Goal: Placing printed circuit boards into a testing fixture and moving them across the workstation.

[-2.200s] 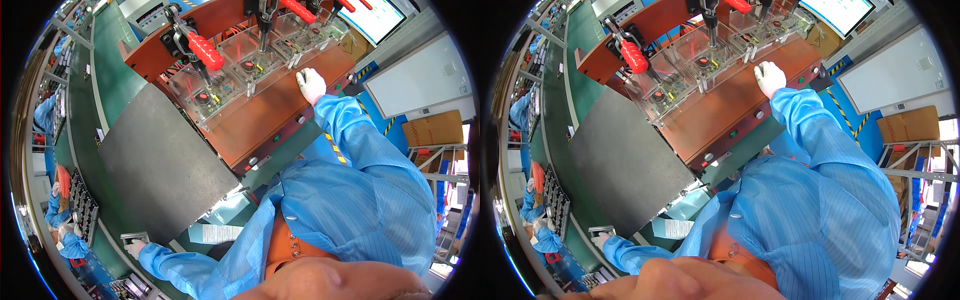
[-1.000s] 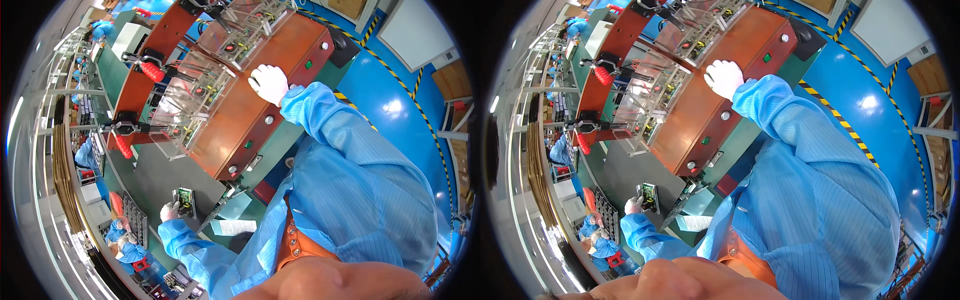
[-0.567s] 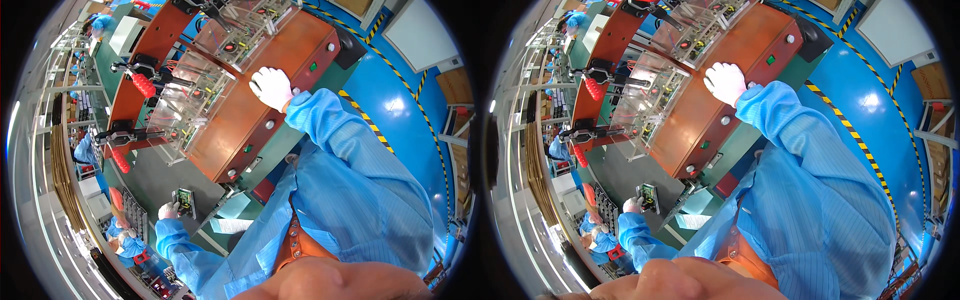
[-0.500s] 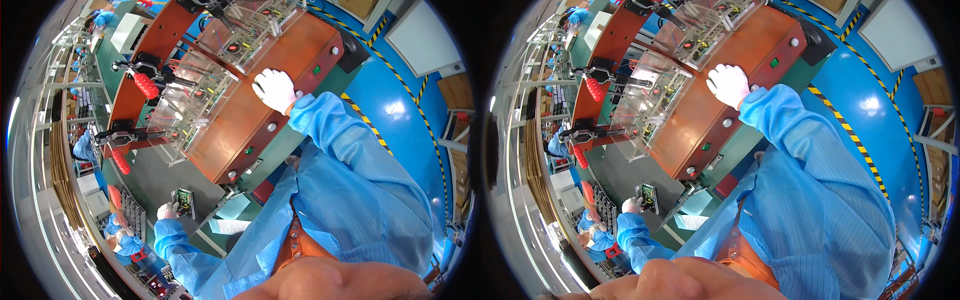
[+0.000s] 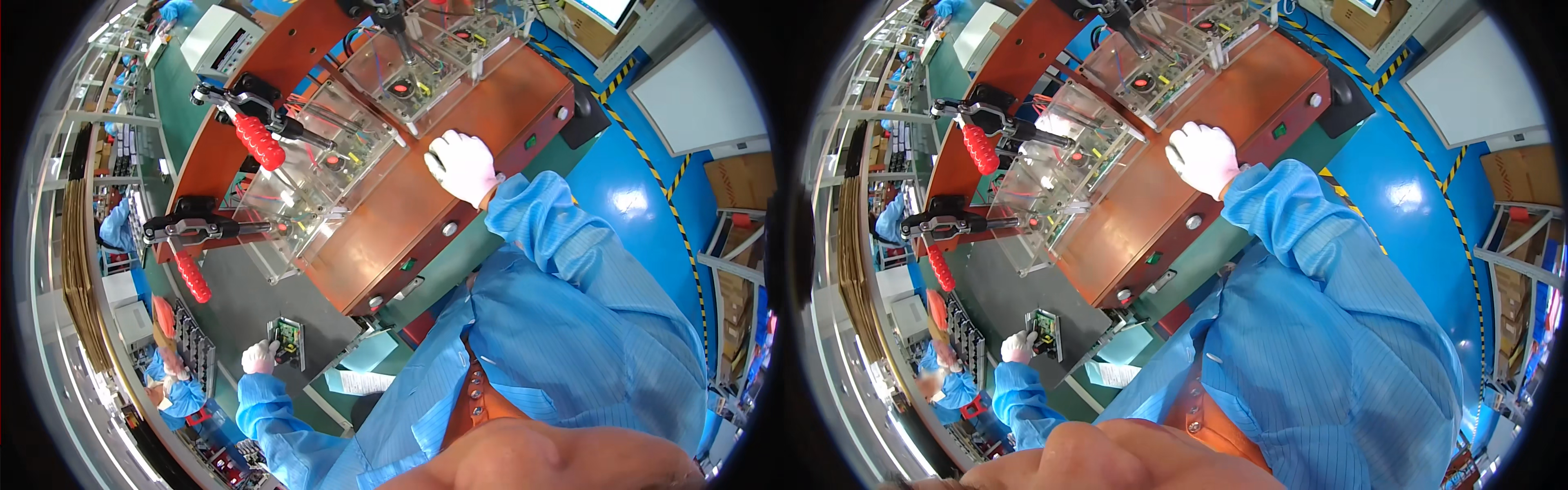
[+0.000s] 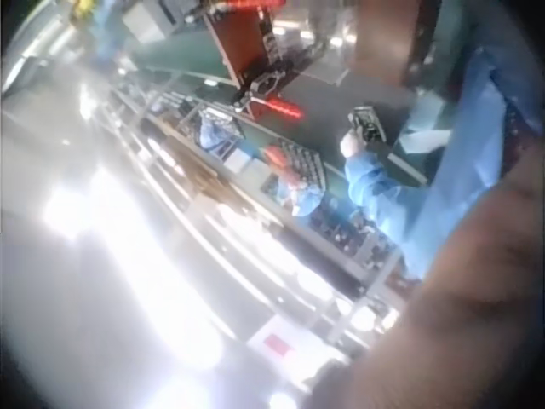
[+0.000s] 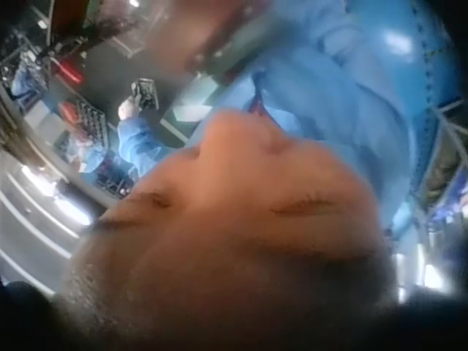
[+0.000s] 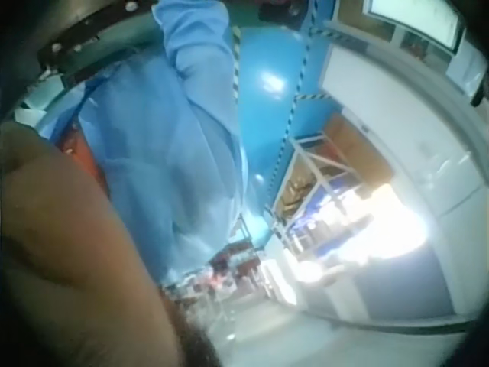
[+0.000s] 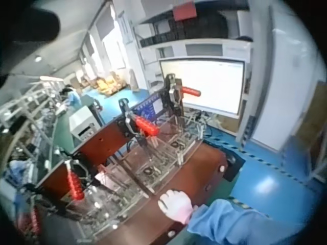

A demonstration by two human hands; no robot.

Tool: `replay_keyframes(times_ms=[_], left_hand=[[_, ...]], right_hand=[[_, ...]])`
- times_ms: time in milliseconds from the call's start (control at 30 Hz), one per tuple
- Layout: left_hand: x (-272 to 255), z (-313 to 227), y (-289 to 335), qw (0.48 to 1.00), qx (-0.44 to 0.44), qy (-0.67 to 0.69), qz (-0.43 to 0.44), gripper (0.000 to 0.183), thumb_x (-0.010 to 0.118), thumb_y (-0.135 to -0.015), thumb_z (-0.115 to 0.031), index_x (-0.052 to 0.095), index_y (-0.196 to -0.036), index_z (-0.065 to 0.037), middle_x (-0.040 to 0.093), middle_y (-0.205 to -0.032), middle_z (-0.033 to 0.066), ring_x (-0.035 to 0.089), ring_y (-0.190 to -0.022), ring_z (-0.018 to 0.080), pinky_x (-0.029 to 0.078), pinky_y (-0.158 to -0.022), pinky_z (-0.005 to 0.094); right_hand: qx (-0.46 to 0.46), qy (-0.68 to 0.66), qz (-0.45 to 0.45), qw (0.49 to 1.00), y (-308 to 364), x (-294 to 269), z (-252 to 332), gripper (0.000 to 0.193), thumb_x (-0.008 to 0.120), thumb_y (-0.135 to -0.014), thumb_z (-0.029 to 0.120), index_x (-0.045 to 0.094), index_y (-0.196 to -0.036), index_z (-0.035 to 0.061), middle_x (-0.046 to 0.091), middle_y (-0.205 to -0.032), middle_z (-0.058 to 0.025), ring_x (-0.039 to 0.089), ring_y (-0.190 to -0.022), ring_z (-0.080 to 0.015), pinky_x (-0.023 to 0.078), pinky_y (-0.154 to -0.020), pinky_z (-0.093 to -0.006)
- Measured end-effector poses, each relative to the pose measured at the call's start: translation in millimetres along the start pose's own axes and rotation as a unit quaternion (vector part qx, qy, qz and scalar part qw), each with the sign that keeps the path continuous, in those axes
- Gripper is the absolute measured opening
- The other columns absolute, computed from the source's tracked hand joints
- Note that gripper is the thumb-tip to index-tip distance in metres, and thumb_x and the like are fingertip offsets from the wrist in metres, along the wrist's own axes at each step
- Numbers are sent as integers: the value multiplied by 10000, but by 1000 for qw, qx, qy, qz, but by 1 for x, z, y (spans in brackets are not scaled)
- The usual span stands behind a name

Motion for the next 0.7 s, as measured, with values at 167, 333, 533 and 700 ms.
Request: replay_keyframes(times_ms=[167,333,533,700], left_hand=[[-2,-3,9,991,-94,95,33,394,516,-839,-442,658,-924,-84,673,-841,114,626,-751,317,483,-684,379],[46,-11,34,917,-129,242,-290,423,534,-853,-395,565,-1178,-127,616,-1111,108,609,-936,293,476,-789,355],[71,-28,65,909,-81,348,-214,492,575,-864,-273,440,-1322,-153,497,-1295,99,549,-1083,268,437,-894,316],[61,-36,69,898,-50,349,-261,464,613,-832,-223,483,-1266,-123,542,-1197,108,574,-998,249,449,-854,324]], right_hand=[[4,-2,-15,1000,1,1,1,180,516,-842,264,571,-828,92,550,-821,-93,558,-726,-289,443,-682,-383],[18,0,-27,999,2,-1,1,183,516,-842,265,572,-831,91,551,-818,-92,558,-715,-288,446,-682,-383],[15,-2,-42,999,2,-1,2,188,511,-844,268,574,-834,91,552,-823,-88,561,-716,-284,451,-688,-378],[18,2,-51,999,3,1,0,187,505,-847,269,570,-827,95,555,-830,-85,565,-741,-275,454,-695,-372]])
Point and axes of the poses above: each hand's wrist, its own y-axis away from the middle knuckle, its own x-axis out of the palm, z = x × y, the point moved 1 cm from there along -y, towards the middle knuckle
